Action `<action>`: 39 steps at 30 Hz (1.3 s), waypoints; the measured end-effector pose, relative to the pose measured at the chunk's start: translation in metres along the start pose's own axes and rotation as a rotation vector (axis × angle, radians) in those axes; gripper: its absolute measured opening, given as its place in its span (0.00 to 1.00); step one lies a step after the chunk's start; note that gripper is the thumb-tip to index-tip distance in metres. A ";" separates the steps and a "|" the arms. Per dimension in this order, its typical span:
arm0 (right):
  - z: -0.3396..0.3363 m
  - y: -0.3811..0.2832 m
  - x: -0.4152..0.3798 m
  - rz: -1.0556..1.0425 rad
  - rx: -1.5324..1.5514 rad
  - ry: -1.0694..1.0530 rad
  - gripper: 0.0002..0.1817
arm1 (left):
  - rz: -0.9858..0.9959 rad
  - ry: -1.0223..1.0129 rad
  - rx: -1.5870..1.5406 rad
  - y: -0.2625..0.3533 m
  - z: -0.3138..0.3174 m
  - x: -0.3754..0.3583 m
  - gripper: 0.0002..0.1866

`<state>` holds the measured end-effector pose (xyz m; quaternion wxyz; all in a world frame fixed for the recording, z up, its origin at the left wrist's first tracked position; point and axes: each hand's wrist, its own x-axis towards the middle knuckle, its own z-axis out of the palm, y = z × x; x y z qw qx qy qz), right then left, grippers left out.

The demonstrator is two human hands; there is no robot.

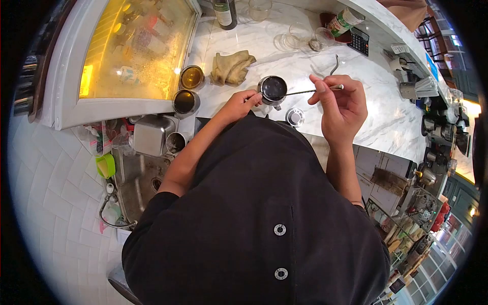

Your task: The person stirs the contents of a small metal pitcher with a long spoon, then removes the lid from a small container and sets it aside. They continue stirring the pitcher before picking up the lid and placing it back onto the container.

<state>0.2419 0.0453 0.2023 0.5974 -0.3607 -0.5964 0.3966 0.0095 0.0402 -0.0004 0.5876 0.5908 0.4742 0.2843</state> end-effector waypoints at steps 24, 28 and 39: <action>-0.009 -0.001 0.002 0.017 -0.060 0.011 0.08 | -0.012 0.004 -0.010 0.001 0.000 0.000 0.20; -0.002 -0.001 0.002 0.028 0.040 -0.035 0.09 | -0.004 0.007 -0.019 -0.003 0.002 0.002 0.20; 0.011 0.010 0.011 0.102 0.112 0.012 0.07 | -0.001 0.000 -0.016 -0.001 0.000 0.000 0.22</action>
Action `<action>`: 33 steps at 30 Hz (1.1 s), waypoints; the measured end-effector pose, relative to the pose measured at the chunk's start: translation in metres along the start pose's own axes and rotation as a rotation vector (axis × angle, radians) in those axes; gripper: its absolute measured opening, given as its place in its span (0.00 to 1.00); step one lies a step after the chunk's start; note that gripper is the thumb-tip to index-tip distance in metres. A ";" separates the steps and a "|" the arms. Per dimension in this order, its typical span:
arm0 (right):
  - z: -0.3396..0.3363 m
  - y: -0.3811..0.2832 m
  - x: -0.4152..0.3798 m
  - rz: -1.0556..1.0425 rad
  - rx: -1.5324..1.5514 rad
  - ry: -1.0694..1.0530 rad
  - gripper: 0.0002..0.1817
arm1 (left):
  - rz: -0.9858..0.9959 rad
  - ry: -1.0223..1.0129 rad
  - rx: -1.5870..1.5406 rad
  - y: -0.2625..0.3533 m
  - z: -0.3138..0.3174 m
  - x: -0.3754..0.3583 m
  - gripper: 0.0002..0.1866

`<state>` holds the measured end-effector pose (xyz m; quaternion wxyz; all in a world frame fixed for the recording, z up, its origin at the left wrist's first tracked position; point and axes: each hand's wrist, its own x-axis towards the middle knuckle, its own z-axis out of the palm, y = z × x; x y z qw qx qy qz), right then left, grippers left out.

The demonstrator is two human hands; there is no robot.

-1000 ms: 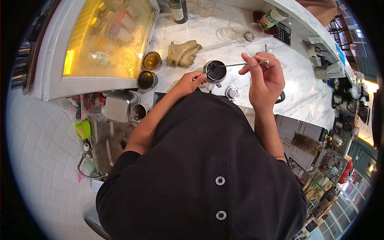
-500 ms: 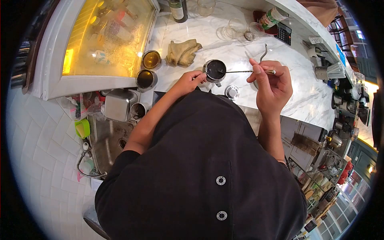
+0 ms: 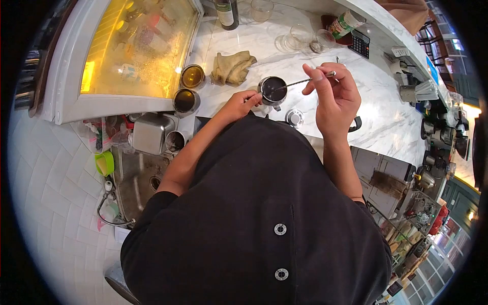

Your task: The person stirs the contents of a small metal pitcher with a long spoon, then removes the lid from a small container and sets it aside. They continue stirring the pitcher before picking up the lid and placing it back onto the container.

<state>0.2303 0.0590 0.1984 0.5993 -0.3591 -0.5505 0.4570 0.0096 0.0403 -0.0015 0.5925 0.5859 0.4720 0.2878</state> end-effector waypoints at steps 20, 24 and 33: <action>-0.021 0.010 0.008 -0.055 -0.082 0.240 0.09 | -0.004 0.010 -0.032 -0.002 0.001 0.001 0.20; -0.026 0.013 0.007 -0.088 -0.084 0.269 0.11 | -0.007 0.021 -0.037 0.002 0.001 0.000 0.20; -0.027 -0.003 -0.003 -0.098 -0.184 0.129 0.10 | -0.022 0.002 -0.010 0.001 -0.001 0.001 0.20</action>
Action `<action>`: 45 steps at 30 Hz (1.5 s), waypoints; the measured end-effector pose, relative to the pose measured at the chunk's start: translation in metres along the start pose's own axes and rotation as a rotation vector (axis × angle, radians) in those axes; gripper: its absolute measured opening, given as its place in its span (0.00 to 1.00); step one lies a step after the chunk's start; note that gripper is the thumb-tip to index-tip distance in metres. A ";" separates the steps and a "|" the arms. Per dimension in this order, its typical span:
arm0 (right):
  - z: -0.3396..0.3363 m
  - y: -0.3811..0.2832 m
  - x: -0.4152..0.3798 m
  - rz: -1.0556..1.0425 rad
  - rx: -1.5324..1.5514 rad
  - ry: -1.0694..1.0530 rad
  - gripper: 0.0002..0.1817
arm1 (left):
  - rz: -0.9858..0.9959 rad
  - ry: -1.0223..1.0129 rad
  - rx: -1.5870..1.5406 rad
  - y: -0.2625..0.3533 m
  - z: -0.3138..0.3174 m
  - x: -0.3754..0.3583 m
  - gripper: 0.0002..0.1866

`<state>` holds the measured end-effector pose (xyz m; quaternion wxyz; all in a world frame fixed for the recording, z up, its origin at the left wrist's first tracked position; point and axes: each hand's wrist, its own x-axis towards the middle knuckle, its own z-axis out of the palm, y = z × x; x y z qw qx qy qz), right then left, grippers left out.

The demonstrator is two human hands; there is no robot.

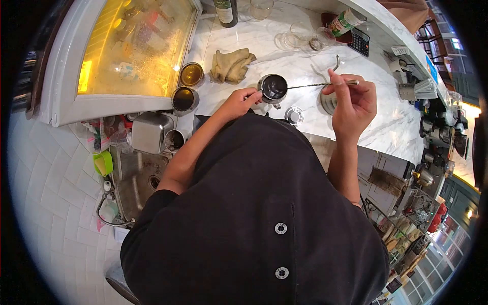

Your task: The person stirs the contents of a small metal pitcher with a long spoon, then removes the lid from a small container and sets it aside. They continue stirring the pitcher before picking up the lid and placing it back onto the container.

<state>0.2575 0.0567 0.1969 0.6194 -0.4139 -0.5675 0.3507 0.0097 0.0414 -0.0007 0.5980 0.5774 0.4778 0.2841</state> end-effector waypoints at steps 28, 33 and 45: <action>0.023 0.003 -0.001 0.091 0.156 -0.035 0.08 | 0.013 0.002 -0.003 -0.005 0.001 0.001 0.20; 0.021 0.002 0.001 0.066 0.079 -0.023 0.06 | 0.004 -0.002 -0.006 -0.001 0.000 0.000 0.20; 0.011 -0.005 -0.002 -0.068 -0.024 -0.056 0.09 | 0.028 -0.010 -0.014 -0.003 0.000 0.002 0.20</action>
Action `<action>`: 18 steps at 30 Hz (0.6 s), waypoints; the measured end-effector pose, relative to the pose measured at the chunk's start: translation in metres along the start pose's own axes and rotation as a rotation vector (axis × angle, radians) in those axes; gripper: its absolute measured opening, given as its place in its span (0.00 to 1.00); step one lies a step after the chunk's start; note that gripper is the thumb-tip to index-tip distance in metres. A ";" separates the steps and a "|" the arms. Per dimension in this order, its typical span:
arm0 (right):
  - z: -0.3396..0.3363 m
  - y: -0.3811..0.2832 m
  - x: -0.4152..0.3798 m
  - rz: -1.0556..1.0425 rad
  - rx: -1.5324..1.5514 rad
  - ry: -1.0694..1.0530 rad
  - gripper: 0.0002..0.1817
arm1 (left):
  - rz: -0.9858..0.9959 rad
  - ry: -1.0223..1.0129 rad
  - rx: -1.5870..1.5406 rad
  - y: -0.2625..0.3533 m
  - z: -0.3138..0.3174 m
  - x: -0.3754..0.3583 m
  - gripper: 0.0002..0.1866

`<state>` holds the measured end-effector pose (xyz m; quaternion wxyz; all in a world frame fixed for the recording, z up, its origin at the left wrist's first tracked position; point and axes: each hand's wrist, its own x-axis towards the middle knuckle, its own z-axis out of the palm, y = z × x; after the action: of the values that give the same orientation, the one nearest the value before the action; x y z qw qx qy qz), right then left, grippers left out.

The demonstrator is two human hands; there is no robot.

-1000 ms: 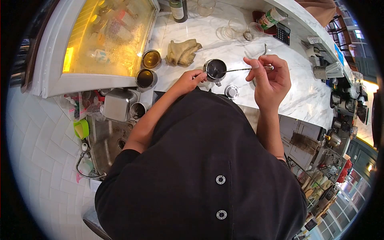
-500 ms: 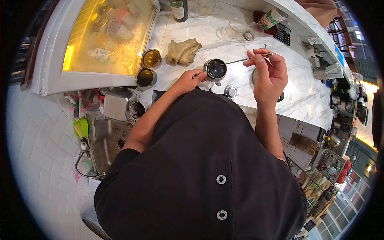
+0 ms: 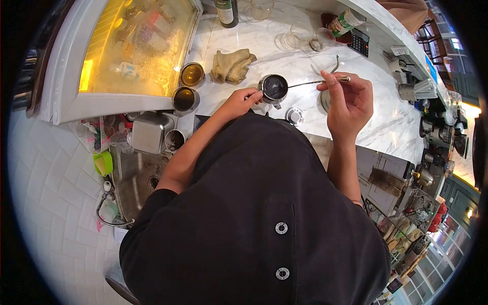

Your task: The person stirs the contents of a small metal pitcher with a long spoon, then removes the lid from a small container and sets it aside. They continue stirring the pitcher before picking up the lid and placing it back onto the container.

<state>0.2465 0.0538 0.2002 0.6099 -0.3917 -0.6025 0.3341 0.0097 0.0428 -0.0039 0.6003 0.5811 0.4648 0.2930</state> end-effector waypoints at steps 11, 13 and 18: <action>0.009 0.000 0.000 0.060 0.038 -0.087 0.11 | 0.002 -0.008 -0.016 0.001 -0.001 -0.002 0.22; 0.012 0.001 0.002 0.090 0.062 -0.067 0.09 | -0.004 -0.008 -0.009 0.001 -0.001 -0.002 0.22; 0.015 0.000 0.003 0.124 0.140 -0.002 0.09 | 0.008 -0.017 -0.008 0.003 -0.002 -0.002 0.22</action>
<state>0.2315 0.0581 0.2009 0.6134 -0.3841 -0.5529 0.4129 0.0078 0.0423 -0.0006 0.6053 0.5829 0.4564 0.2923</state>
